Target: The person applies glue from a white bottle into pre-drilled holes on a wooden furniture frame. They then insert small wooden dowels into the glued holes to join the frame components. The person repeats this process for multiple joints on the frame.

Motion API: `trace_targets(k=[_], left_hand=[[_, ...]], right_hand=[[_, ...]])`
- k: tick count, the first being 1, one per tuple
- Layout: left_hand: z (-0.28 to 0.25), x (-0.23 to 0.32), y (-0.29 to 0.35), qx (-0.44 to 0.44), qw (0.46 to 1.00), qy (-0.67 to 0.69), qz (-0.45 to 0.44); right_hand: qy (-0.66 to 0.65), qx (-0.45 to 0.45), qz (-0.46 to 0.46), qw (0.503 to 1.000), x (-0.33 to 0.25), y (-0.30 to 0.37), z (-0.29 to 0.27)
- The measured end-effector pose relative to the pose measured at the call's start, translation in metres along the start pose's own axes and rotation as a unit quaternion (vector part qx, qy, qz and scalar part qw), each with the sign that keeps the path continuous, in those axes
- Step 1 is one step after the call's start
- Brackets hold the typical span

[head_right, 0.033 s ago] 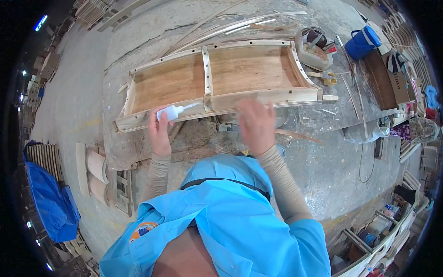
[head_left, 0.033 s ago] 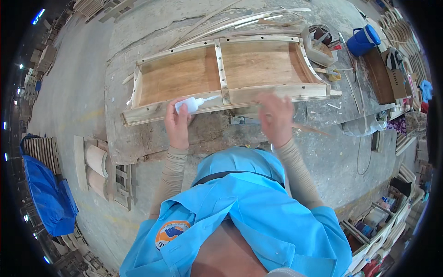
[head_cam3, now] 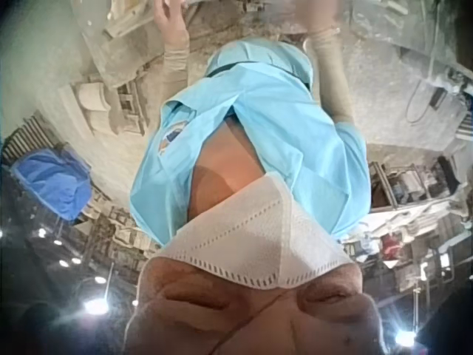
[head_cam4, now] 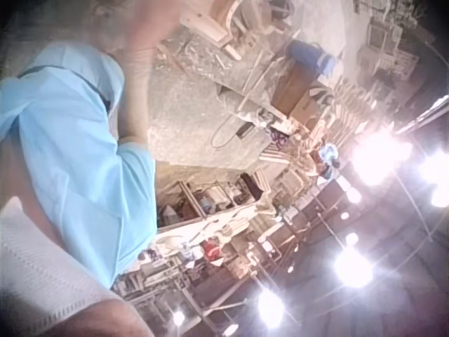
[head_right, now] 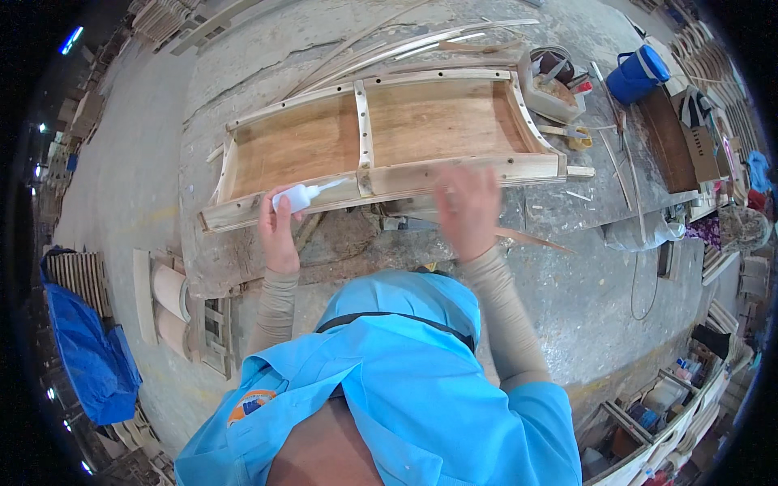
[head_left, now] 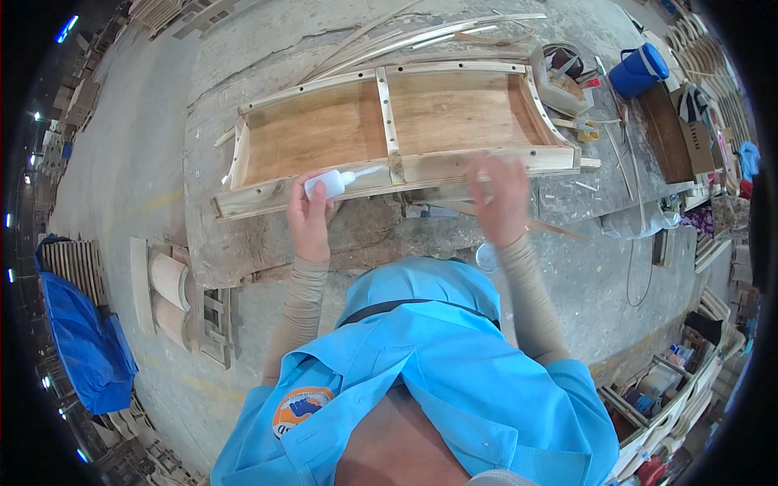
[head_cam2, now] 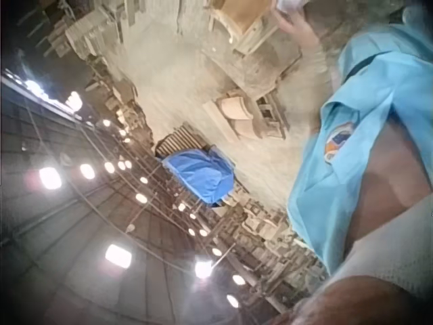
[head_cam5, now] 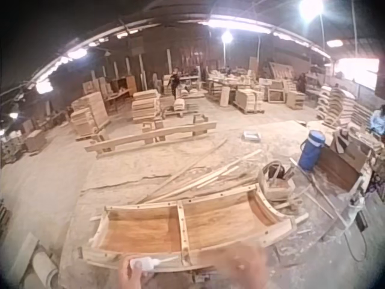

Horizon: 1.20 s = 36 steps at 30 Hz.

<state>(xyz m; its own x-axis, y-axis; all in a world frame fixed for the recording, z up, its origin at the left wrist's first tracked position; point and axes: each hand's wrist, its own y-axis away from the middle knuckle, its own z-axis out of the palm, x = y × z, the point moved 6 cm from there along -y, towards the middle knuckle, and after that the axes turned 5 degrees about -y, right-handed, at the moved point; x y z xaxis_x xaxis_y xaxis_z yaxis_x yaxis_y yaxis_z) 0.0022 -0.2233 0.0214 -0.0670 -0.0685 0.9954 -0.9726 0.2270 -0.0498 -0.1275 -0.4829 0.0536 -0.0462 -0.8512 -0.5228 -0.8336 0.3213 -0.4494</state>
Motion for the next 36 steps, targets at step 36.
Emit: trace_targets(k=[36], left_hand=[[-0.017,-0.005,0.039,0.187,0.969,0.145,-0.073]], right_hand=[[0.246,-0.068,0.05,0.966,0.387,-0.173,-0.037]])
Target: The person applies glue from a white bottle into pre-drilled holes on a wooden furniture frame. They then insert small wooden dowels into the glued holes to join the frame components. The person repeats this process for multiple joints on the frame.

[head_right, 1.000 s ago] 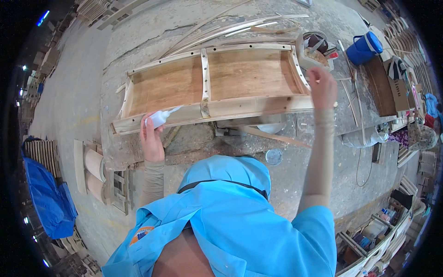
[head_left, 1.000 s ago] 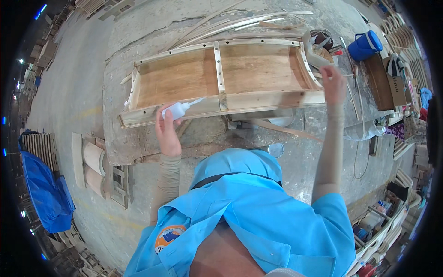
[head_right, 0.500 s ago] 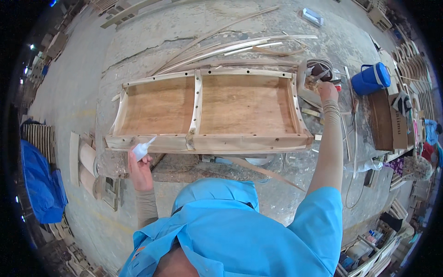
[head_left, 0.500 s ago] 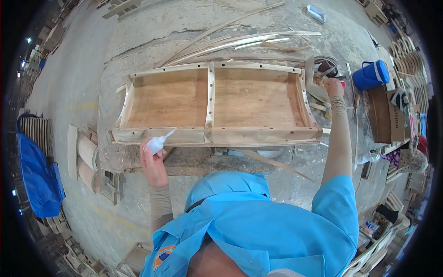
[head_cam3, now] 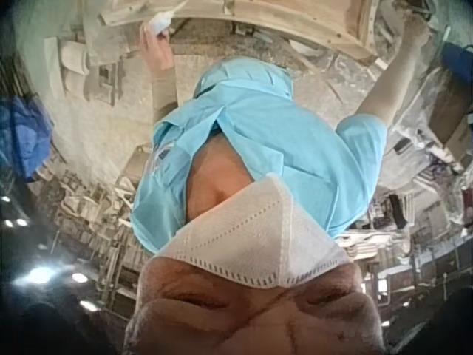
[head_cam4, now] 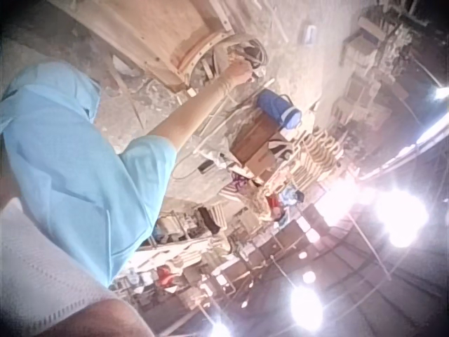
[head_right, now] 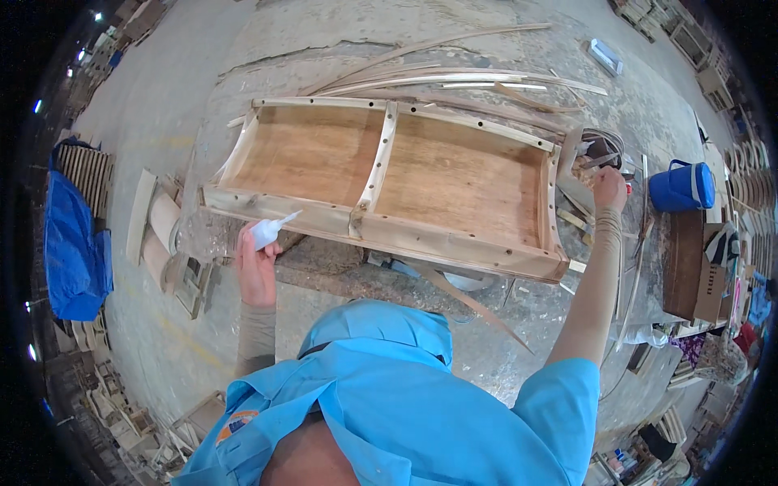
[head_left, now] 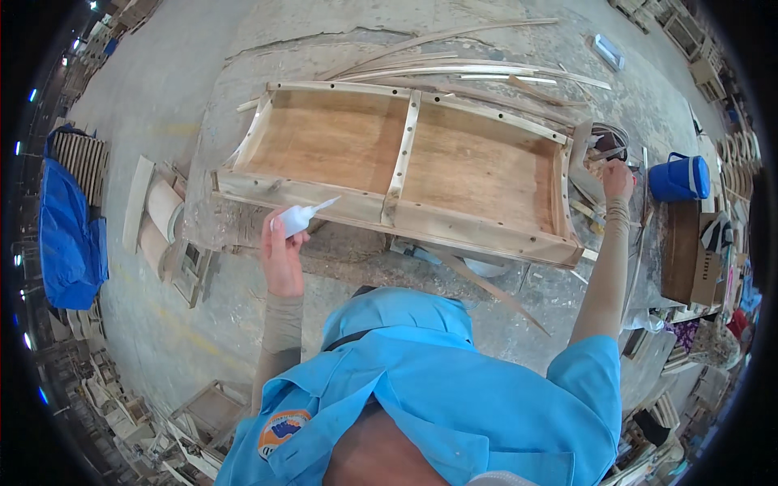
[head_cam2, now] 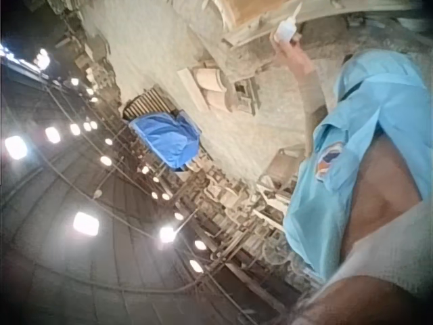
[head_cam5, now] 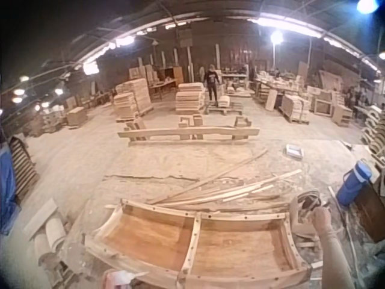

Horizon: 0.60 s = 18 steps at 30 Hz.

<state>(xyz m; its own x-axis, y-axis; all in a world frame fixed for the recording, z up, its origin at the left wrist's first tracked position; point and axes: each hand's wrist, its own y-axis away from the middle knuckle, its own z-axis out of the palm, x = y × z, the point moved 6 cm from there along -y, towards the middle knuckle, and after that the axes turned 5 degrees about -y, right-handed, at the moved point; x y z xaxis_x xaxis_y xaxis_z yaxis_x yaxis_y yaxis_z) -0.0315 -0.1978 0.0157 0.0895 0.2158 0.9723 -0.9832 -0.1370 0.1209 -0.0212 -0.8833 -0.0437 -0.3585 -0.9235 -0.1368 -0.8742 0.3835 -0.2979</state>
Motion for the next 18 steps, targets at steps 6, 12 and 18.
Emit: trace_targets(k=[6,12,18], left_hand=[[0.005,0.002,-0.005,-0.049,0.999,0.024,0.0],[-0.008,0.005,-0.003,-0.081,0.996,0.043,-0.01],[-0.036,0.011,0.003,-0.07,0.996,0.051,-0.015]], right_hand=[[-0.234,0.096,-0.007,0.968,-0.091,0.037,-0.072],[-0.413,0.014,-0.075,0.907,-0.255,0.103,-0.101],[-0.473,-0.044,-0.114,0.873,-0.369,0.16,-0.102]])
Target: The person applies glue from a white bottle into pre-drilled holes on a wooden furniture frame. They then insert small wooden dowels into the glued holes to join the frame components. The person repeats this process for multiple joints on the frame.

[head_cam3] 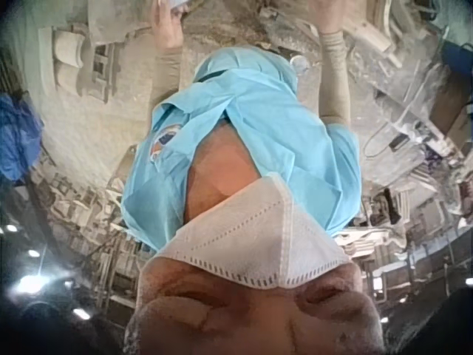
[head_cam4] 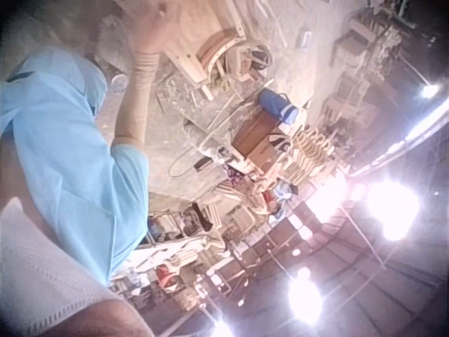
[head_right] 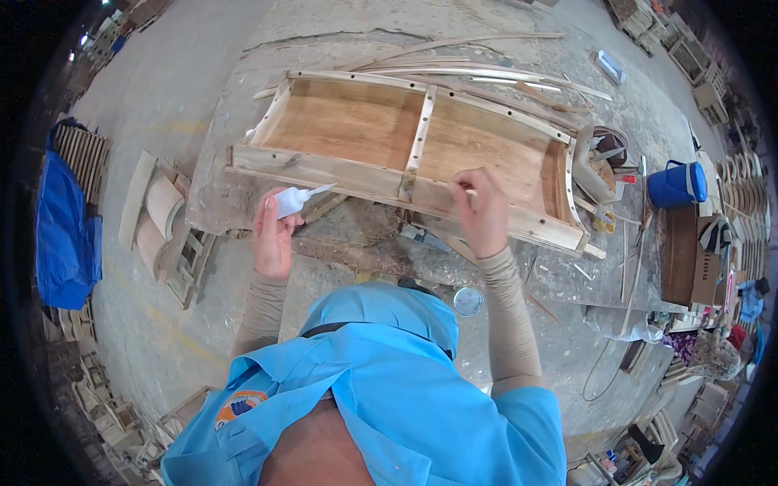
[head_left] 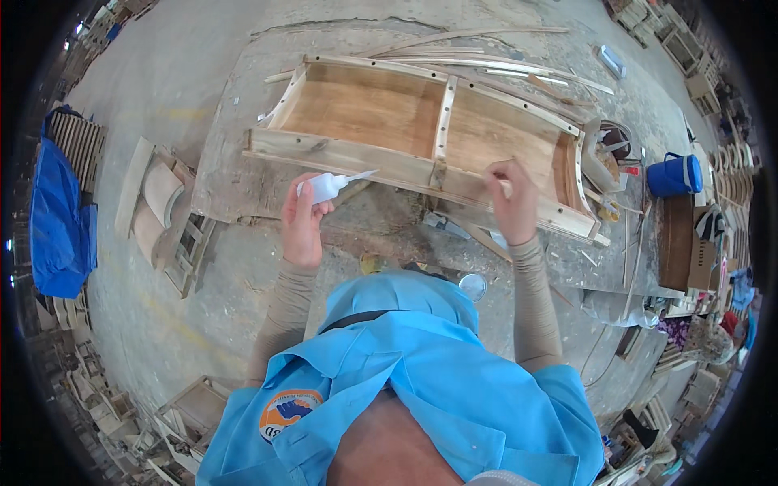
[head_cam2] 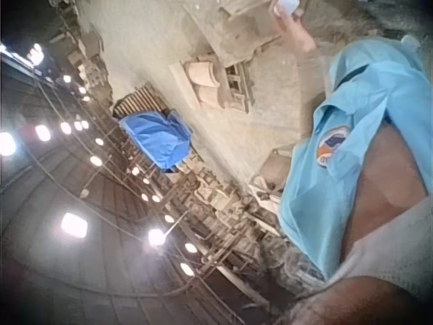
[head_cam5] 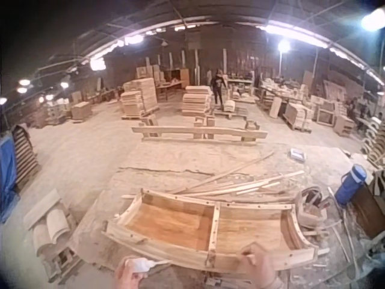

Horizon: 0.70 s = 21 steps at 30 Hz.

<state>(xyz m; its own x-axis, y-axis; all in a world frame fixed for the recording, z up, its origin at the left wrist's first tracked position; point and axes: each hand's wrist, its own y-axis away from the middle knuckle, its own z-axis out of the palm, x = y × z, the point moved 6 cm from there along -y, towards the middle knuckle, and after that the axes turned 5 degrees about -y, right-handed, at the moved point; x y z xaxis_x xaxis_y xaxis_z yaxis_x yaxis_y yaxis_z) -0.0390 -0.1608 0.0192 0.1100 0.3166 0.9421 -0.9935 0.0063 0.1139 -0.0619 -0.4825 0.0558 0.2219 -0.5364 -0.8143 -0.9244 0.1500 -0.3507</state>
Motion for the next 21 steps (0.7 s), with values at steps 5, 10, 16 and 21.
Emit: trace_targets(k=[5,10,16,21], left_hand=[[-0.02,0.0,0.005,-0.007,1.0,0.004,0.0],[-0.034,-0.001,0.005,-0.013,1.0,0.005,-0.007],[-0.041,0.002,0.0,-0.031,0.999,0.004,-0.014],[-0.04,0.005,-0.004,-0.038,0.999,0.012,-0.025]], right_hand=[[0.062,0.007,0.013,0.998,-0.017,0.009,0.043],[0.165,0.026,-0.024,0.986,-0.015,0.011,0.063],[0.296,0.022,-0.106,0.949,-0.021,0.016,0.076],[0.371,-0.024,-0.13,0.919,-0.023,0.032,0.075]])
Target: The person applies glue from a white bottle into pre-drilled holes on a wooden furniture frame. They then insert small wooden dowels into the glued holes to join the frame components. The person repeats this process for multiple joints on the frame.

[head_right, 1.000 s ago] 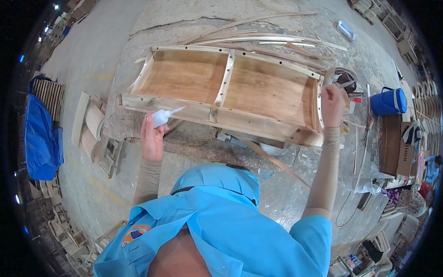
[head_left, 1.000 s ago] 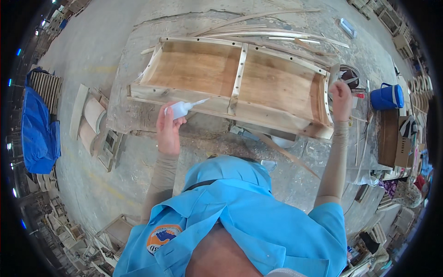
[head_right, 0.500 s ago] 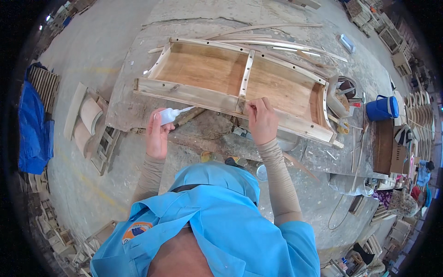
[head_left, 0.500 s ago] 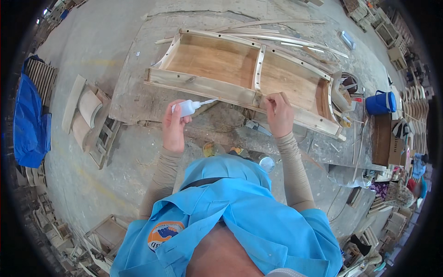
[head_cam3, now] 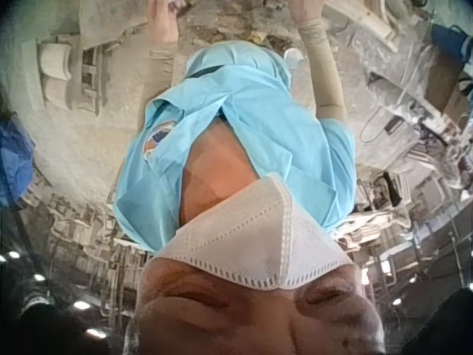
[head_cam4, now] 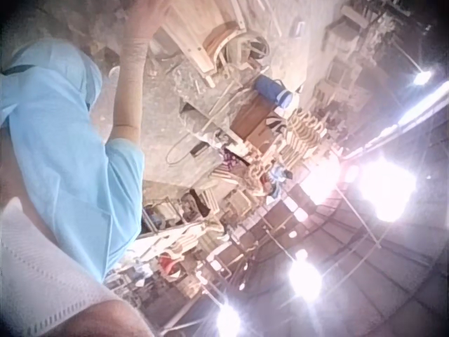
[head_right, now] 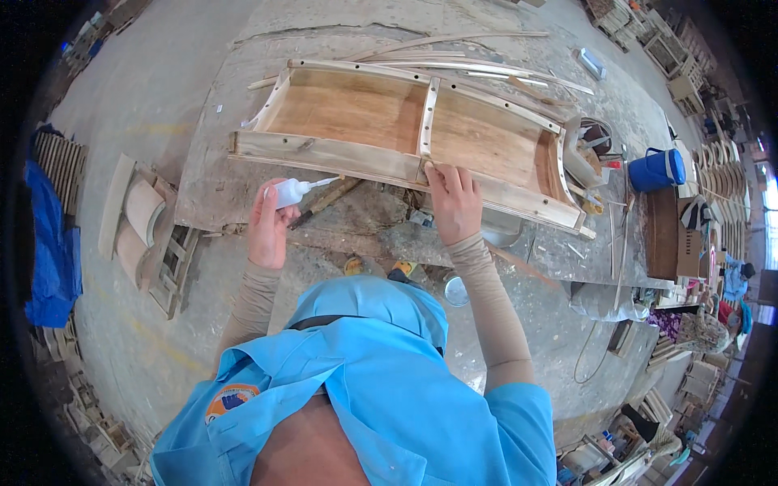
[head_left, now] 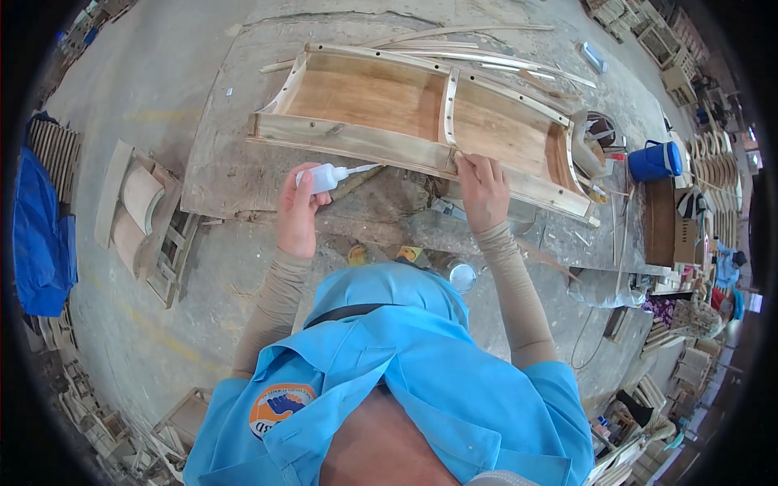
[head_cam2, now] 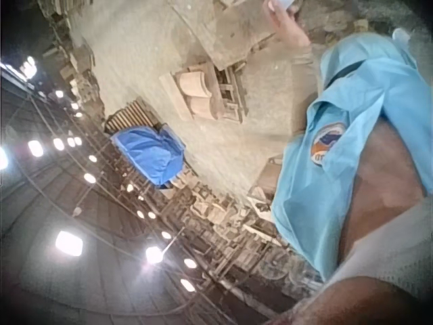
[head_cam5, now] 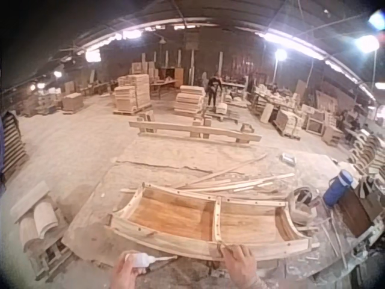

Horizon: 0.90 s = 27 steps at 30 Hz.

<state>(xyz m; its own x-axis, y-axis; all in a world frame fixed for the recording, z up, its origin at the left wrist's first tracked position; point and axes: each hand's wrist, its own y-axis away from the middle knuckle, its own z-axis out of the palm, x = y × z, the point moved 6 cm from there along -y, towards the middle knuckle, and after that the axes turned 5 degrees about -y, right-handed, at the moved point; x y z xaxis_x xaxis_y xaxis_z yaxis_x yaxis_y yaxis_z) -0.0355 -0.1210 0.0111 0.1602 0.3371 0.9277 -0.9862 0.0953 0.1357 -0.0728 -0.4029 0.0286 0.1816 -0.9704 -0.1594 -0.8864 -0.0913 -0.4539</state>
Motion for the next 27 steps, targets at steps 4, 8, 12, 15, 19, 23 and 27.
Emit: trace_targets(k=[4,8,12,15,19,23,27], left_hand=[[-0.001,-0.002,-0.004,-0.005,1.0,-0.001,-0.008],[0.005,0.001,-0.008,-0.008,1.0,-0.002,-0.009],[0.004,-0.003,-0.012,-0.038,0.999,-0.009,-0.006],[0.005,-0.005,-0.012,-0.042,0.999,-0.003,-0.009],[0.012,-0.005,-0.011,-0.023,1.0,-0.004,-0.011],[0.011,-0.007,-0.012,-0.031,0.999,-0.01,-0.01],[0.012,-0.008,-0.013,-0.027,0.999,-0.019,-0.016]], right_hand=[[0.082,-0.039,0.024,0.996,-0.01,0.018,0.0],[0.091,-0.061,0.069,0.992,-0.005,0.024,0.008],[0.082,-0.059,0.082,0.992,-0.007,0.022,0.004],[0.066,-0.063,0.077,0.993,-0.007,0.027,0.005],[0.052,-0.066,0.079,0.993,-0.006,0.03,0.003],[0.037,-0.065,0.087,0.993,-0.004,0.022,0.003],[0.022,-0.073,0.089,0.993,-0.005,0.021,0.006]])
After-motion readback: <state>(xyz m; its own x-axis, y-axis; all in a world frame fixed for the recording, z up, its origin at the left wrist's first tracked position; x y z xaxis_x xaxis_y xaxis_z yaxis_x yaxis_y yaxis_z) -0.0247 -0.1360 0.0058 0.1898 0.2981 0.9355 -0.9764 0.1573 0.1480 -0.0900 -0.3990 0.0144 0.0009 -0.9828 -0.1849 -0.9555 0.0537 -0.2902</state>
